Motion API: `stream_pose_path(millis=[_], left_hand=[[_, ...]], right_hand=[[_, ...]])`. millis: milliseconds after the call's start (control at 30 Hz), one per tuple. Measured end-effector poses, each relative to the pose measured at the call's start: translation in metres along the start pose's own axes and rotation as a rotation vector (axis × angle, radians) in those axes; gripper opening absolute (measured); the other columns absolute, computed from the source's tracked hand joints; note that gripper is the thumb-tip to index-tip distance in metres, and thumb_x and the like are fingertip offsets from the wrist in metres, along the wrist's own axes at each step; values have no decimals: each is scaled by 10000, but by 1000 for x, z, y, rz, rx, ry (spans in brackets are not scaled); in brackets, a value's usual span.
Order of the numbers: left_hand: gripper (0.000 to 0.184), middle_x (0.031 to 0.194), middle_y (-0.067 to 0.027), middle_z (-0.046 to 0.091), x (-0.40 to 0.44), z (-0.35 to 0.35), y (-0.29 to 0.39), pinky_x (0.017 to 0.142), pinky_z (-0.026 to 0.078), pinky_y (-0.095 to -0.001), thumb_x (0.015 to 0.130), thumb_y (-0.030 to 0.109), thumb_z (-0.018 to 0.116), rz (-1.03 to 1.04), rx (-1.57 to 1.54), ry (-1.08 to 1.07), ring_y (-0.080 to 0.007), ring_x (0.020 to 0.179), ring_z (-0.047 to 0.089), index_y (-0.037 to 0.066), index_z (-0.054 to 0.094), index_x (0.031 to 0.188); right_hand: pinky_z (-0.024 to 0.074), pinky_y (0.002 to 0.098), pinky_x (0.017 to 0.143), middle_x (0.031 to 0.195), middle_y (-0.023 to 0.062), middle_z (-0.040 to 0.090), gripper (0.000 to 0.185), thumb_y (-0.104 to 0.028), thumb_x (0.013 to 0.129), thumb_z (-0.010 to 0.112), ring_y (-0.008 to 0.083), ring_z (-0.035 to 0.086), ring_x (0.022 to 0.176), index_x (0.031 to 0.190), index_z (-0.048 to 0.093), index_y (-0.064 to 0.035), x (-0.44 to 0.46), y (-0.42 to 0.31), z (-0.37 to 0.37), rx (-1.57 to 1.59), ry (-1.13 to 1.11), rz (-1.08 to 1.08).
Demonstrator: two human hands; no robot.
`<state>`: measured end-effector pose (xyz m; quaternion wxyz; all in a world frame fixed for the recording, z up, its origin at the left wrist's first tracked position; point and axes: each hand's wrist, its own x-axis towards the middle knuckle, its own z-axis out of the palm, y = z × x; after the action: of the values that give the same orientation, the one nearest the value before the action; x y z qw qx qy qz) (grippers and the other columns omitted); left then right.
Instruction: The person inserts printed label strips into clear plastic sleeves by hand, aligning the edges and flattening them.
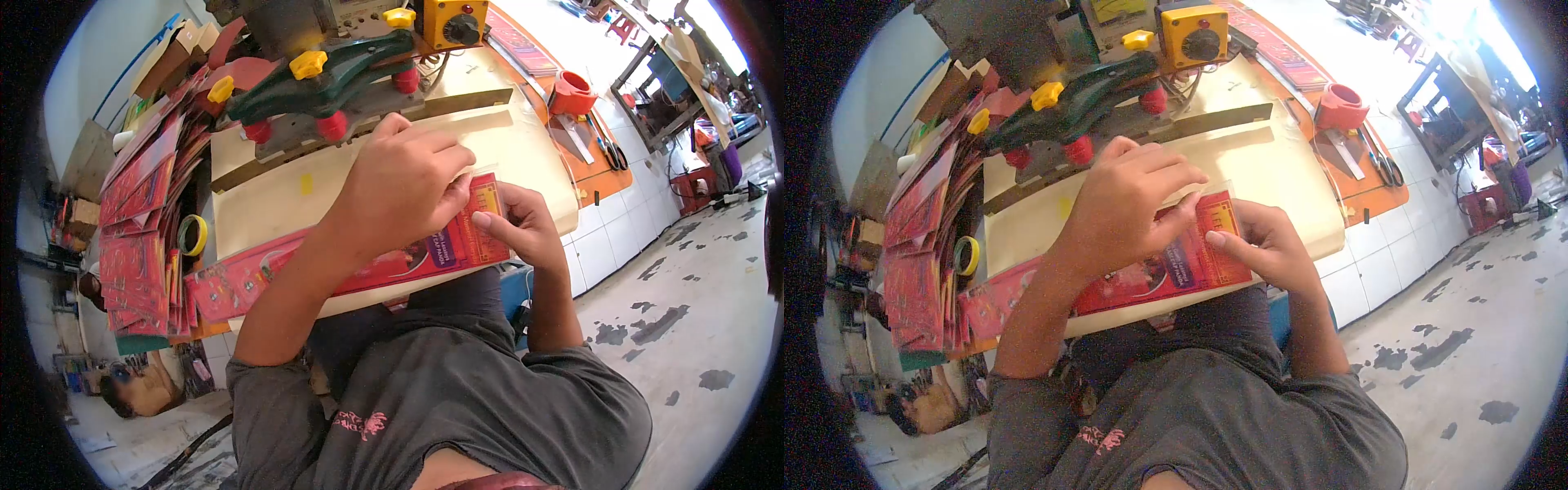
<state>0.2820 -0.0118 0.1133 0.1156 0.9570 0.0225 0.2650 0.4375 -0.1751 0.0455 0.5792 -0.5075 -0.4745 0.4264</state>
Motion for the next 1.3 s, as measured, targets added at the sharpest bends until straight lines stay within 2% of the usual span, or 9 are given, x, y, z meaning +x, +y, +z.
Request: stream_pose_path(millis=[600,667,800,867,1033,1067,1133,1267,1300], left_hand=[[141,823,-62,637,11,21,16,794,418,-392,772,189,710,-19,212,159,-260,822,624,115,646,873],[161,833,-50,641,13,19,15,787,412,-394,772,193,718,-132,456,157,-258,827,624,116,632,885],[179,826,-34,639,5,0,-12,783,413,-401,765,185,735,-238,436,290,-246,827,633,119,622,886],[188,816,-22,634,-7,-12,-23,776,412,-401,758,167,750,-280,409,391,-241,828,641,121,619,886],[128,922,-98,732,-59,-65,-45,772,548,-361,819,54,708,-453,411,551,-231,813,704,58,686,945],[186,792,-21,653,-73,-75,-50,695,491,-354,767,44,748,-414,492,613,-190,700,647,94,664,926],[143,870,-71,702,-107,-94,-61,738,542,-331,827,18,677,-584,476,719,-165,736,655,25,686,970],[152,940,-94,746,-170,-139,-63,757,551,-350,912,107,676,-939,678,830,-186,824,703,21,713,1031],[164,943,-96,746,-193,-153,-71,747,553,-340,922,133,677,-854,769,819,-190,828,706,24,715,1040]], right_hand=[[485,249,742,919,17,680,266,-178,947,687,62,583,845,1119,686,26,8,18,-1,-174,50,-90],[482,250,748,927,23,684,269,-180,946,691,68,586,851,1112,690,30,7,18,3,-150,63,-78],[482,260,780,955,44,698,293,-186,941,701,94,605,867,1120,689,46,-5,11,4,-44,117,-48],[495,289,880,1065,89,716,279,-125,943,683,128,644,984,1159,681,52,-10,12,-10,-22,139,19],[493,307,919,1140,113,707,335,-92,955,647,155,653,1021,1248,625,71,-21,25,-53,-26,314,-58],[488,310,931,1161,113,701,360,-106,970,638,157,650,1040,1280,600,71,-21,25,-57,5,344,-109],[477,314,955,1188,109,691,364,-120,983,630,157,639,1071,1292,589,68,-25,25,-75,36,353,-136],[457,331,993,1206,100,675,352,-130,999,618,161,629,1096,1301,578,47,-31,34,-113,25,412,-146],[464,337,990,1213,102,671,365,-162,1002,628,164,628,1098,1301,579,42,-30,34,-121,25,418,-145]])
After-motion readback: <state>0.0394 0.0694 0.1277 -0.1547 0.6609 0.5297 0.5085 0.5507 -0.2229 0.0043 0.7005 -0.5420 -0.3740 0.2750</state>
